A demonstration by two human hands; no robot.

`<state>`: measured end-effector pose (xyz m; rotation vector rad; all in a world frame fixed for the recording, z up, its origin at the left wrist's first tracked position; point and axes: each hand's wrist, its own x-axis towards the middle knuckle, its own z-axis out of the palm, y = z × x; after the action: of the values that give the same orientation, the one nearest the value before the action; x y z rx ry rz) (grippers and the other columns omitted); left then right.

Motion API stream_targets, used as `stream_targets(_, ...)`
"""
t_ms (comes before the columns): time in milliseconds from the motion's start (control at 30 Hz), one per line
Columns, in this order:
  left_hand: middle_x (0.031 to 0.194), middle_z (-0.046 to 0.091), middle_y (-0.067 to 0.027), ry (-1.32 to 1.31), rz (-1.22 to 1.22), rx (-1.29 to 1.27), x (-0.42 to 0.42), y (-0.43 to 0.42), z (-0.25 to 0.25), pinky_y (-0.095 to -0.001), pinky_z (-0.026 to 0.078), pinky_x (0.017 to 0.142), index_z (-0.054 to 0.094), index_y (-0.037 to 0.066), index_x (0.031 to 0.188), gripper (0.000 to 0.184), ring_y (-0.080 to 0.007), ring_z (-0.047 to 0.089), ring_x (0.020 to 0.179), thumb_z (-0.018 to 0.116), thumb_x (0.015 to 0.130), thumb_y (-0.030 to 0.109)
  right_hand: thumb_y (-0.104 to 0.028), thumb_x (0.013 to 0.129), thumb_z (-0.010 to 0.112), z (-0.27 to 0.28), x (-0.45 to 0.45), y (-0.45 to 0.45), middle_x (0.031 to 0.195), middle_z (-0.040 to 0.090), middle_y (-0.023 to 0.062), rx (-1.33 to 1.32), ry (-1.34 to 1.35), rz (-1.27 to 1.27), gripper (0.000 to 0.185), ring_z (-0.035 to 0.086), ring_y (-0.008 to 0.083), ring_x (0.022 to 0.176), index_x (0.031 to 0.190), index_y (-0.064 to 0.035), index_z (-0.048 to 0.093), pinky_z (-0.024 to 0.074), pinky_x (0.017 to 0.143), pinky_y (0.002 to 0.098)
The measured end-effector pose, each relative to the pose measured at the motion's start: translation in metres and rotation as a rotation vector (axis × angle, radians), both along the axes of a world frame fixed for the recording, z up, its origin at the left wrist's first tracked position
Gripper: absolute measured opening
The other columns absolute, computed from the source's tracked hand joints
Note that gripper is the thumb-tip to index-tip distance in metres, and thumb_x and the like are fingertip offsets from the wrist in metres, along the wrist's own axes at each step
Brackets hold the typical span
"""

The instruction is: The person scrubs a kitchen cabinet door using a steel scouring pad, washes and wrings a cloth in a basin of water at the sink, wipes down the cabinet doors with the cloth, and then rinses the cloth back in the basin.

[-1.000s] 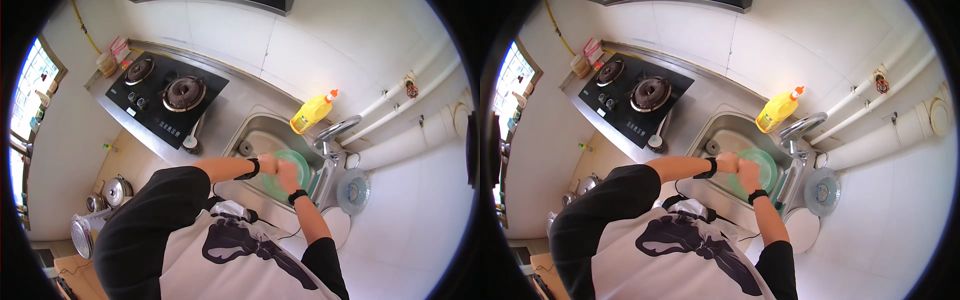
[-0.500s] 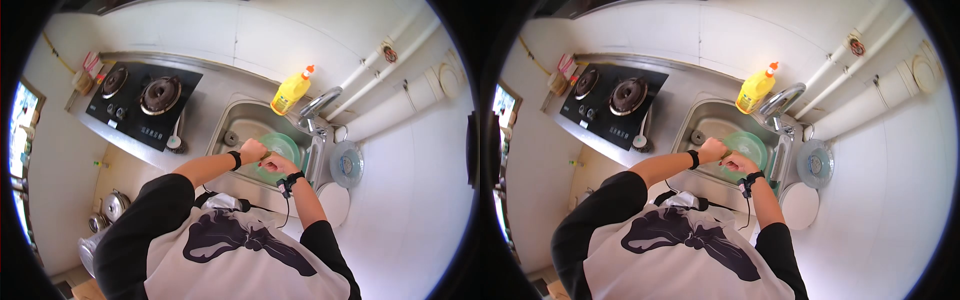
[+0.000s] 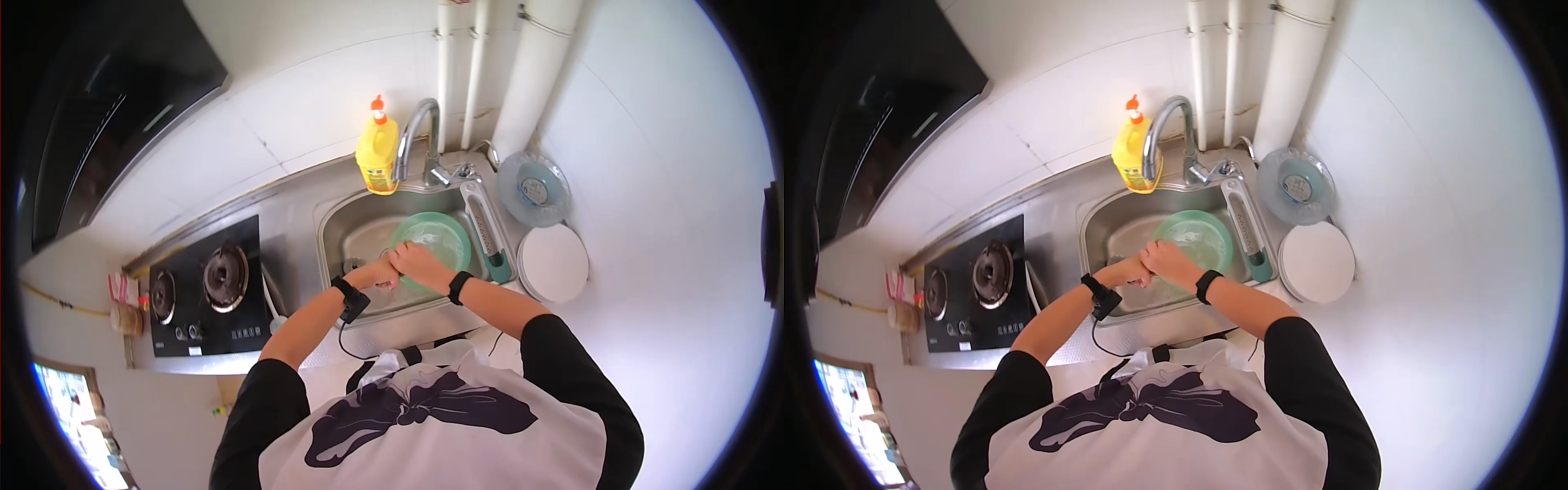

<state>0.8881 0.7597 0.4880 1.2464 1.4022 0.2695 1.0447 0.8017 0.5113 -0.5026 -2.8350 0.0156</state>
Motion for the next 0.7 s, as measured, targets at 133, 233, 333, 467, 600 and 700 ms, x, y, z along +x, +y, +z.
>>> stream_targets(133,0.068,0.061,-0.0179,0.561,0.034,0.383,0.019,0.003,0.008,-0.0398,0.047,0.057,0.06,0.003,0.071,0.009,-0.0312,0.062,0.068,0.057,0.068,0.012,-0.013,0.068,0.059,-0.014,-0.004,0.012,0.062,0.058,0.0149,-0.226,0.157,-0.081,0.012,0.06,0.0305,0.059,0.069,-0.0017,0.056,0.0471,0.052,0.0366)
stream_targets(233,0.075,0.063,-0.0194,0.797,0.059,0.395,0.026,0.005,0.017,-0.0421,0.05,0.066,0.064,0.005,0.076,0.015,-0.0347,0.062,0.077,0.059,0.071,0.018,-0.011,0.061,0.063,-0.026,-0.01,0.017,0.058,0.057,0.0197,-0.453,0.17,-0.16,0.016,0.059,0.0339,0.057,0.057,0.0024,0.056,0.0472,0.052,0.0397)
stream_targets(333,0.073,0.063,-0.016,0.89,0.0,0.524,0.025,0.002,0.012,-0.0415,0.05,0.066,0.065,0.008,0.074,0.015,-0.0329,0.063,0.074,0.063,0.069,0.023,-0.009,0.056,0.061,-0.048,-0.017,0.025,0.06,0.057,0.0224,-0.708,0.155,-0.225,0.013,0.058,0.0355,0.057,0.058,0.0026,0.057,0.0459,0.051,0.0419)
stream_targets(467,0.071,0.063,-0.0131,0.903,-0.185,0.607,0.027,0.002,0.03,-0.0404,0.049,0.062,0.065,0.011,0.074,0.024,-0.0313,0.062,0.07,0.069,0.064,0.032,-0.008,0.058,0.063,-0.039,-0.01,0.029,0.054,0.055,0.014,-1.204,0.052,-0.303,0.011,0.052,0.0245,0.044,0.058,0.0007,0.056,0.0388,0.04,0.0341)
stream_targets(600,0.066,0.062,-0.0075,0.896,-0.29,0.8,0.021,0.003,0.017,-0.0377,0.047,0.055,0.061,0.013,0.069,0.029,-0.0271,0.061,0.063,0.072,0.058,0.037,-0.006,0.062,0.064,-0.027,0.005,0.03,0.048,0.042,0.0009,-1.766,-0.017,-0.311,0.018,0.036,0.0107,0.037,0.057,-0.0052,0.047,0.0256,0.035,0.025)
stream_targets(700,0.065,0.06,-0.0045,0.861,-0.292,1.002,0.016,0.002,0.002,-0.0353,0.046,0.051,0.058,0.014,0.068,0.009,-0.0244,0.061,0.063,0.062,0.067,0.023,-0.005,0.064,0.064,-0.033,0.013,0.028,0.046,0.03,-0.0044,-2.018,-0.003,-0.263,0.017,0.025,0.007,0.037,0.059,-0.0085,0.048,0.0184,0.036,0.0227)
